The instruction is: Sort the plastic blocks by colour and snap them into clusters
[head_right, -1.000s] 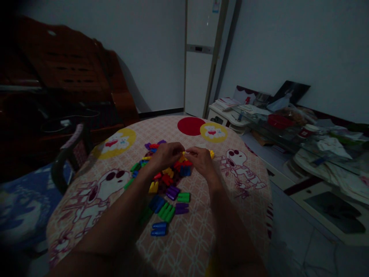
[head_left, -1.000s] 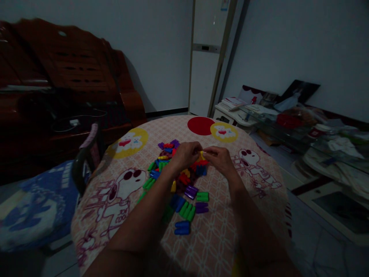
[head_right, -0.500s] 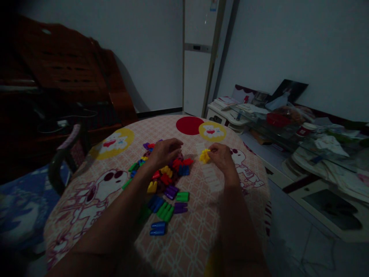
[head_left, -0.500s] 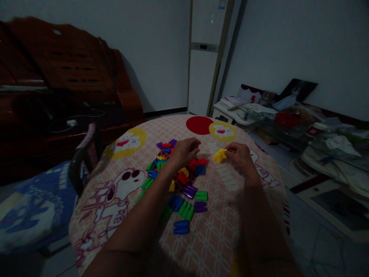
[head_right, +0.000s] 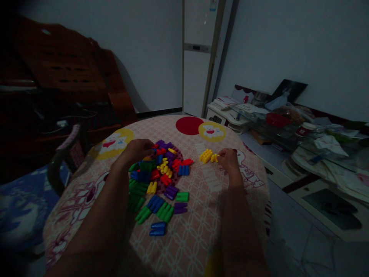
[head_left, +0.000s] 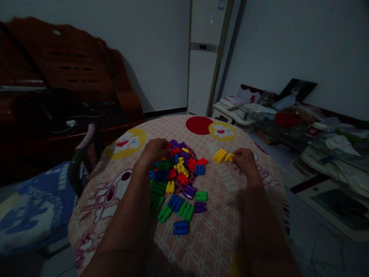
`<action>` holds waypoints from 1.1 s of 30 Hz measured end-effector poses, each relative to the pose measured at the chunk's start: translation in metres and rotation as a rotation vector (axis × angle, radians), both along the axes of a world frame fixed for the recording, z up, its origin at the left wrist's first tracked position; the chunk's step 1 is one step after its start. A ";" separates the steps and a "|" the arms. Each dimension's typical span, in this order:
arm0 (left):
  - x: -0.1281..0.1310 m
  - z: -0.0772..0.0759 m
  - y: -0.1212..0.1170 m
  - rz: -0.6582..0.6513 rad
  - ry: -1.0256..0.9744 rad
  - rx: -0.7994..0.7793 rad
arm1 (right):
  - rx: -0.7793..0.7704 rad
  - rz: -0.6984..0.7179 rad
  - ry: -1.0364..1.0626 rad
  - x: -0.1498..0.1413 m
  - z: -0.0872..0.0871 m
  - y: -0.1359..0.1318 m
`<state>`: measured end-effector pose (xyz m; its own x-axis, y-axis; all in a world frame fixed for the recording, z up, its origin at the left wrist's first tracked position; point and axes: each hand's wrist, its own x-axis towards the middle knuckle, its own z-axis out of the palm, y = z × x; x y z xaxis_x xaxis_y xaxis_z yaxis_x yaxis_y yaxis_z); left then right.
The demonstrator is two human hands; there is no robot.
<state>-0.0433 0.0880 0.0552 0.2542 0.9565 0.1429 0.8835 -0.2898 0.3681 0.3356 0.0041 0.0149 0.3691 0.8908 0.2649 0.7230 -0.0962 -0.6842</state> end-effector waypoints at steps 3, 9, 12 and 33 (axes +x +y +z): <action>-0.004 -0.007 0.005 -0.005 0.033 -0.035 | -0.016 0.005 -0.018 -0.002 -0.006 0.002; -0.006 -0.019 0.011 0.006 0.173 -0.110 | -0.012 0.038 -0.052 -0.004 -0.014 0.008; -0.006 -0.023 0.011 -0.024 0.191 -0.162 | -0.012 0.044 -0.066 -0.002 -0.015 0.009; -0.034 -0.022 0.011 -0.081 0.011 -0.335 | -0.060 0.049 -0.132 -0.006 -0.008 0.005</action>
